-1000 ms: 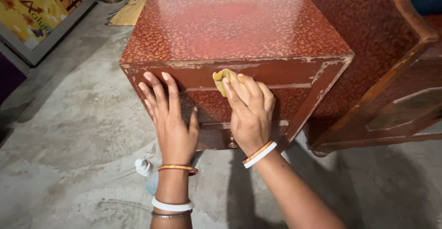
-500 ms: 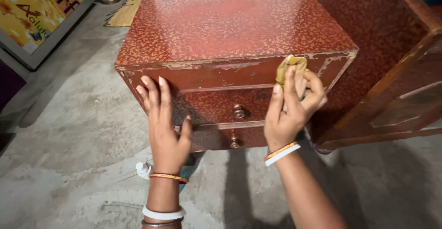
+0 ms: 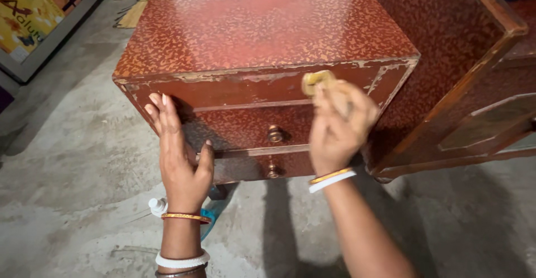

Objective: The person wipes the top and front of a reddish-brown speckled wooden cabinet using a yellow sponge and a blue spray bottle. They repeatedly spray cleaner and wipe the top surface, then move to the drawer fronts and handles, continuing to spray and wipe along edges and around knobs.

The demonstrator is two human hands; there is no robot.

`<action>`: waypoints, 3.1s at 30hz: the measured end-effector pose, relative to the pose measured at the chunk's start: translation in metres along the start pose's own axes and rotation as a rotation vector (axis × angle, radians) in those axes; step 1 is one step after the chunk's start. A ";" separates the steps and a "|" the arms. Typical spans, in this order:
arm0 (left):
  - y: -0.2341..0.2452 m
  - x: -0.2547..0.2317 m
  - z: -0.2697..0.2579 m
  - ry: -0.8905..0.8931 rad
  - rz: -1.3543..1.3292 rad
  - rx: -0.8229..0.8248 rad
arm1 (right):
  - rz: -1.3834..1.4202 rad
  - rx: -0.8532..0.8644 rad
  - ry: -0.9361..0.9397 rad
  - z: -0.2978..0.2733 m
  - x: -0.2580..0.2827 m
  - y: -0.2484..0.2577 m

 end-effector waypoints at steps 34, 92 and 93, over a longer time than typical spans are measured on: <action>-0.016 -0.004 -0.002 0.055 0.024 -0.110 | 0.019 -0.011 -0.238 -0.049 -0.083 0.044; -0.022 -0.010 -0.008 0.091 0.000 -0.170 | 0.216 0.067 -0.285 -0.096 -0.097 0.052; -0.024 -0.013 -0.008 0.089 0.003 -0.180 | 0.273 0.019 -0.328 -0.088 -0.099 0.054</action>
Point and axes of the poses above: each hand's wrist, its own z-axis towards the middle knuckle, its own y-axis out of the back of the hand, x = y × z, the point moved 8 cm from there along z, towards the middle knuckle, and after that the axes turned 11 degrees about y, right-handed, at the moved point
